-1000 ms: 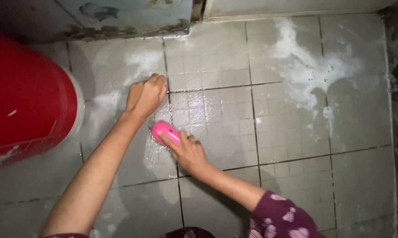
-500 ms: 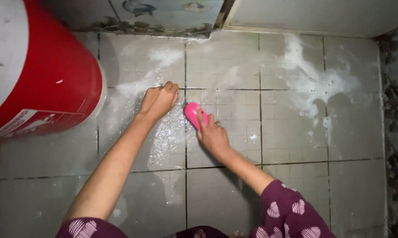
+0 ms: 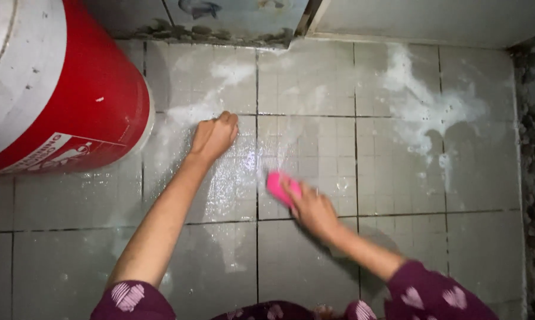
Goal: Scrubbing bathroom floor tiles with a pink hand brush and rinsing with water from a red bucket using a scoop.
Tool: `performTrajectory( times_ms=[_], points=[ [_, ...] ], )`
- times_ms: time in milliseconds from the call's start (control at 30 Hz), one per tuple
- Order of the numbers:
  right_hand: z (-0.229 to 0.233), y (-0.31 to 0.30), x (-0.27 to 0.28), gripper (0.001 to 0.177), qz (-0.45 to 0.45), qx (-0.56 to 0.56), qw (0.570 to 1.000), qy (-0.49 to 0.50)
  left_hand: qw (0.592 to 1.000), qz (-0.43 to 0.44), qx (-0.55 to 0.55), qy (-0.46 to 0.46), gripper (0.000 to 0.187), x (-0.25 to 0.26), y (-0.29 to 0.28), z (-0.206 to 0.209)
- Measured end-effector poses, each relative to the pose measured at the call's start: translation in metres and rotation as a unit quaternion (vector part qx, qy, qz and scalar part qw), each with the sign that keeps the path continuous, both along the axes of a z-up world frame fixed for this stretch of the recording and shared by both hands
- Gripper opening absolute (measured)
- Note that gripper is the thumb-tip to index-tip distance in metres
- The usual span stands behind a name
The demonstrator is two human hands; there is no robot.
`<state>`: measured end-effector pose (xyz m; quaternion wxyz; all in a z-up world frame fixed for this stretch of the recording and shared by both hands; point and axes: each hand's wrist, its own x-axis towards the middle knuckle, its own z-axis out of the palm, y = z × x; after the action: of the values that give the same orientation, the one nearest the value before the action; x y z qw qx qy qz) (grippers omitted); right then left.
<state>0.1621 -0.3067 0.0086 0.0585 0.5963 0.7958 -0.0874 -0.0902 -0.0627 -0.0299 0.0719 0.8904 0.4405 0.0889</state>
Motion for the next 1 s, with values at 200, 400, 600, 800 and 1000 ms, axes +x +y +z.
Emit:
performTrajectory(
  times_ms=[200,400,600,800,1000],
  points=[
    [0.008,0.052,0.007,0.067,-0.056,0.004,0.998,-0.024,1.000,-0.011,0.019,0.017,0.013,-0.002,-0.006,-0.006],
    [0.036,0.193,0.001,0.078,-0.249,-0.033,0.968,-0.018,0.999,-0.023,-0.007,0.024,0.014,-0.015,-0.018,0.005],
    [0.019,0.094,-0.027,0.072,-0.124,0.012,0.991,-0.054,1.000,-0.008,-0.002,0.000,0.015,-0.032,-0.017,-0.006],
    [-0.010,0.059,-0.020,0.061,-0.081,0.002,0.996,-0.045,1.000,-0.003,-0.009,-0.017,0.016,-0.038,-0.022,-0.024],
    [0.034,0.161,-0.044,0.078,-0.267,-0.046,0.963,-0.007,1.000,-0.013,0.025,-0.007,0.017,-0.058,-0.033,-0.005]
  ],
)
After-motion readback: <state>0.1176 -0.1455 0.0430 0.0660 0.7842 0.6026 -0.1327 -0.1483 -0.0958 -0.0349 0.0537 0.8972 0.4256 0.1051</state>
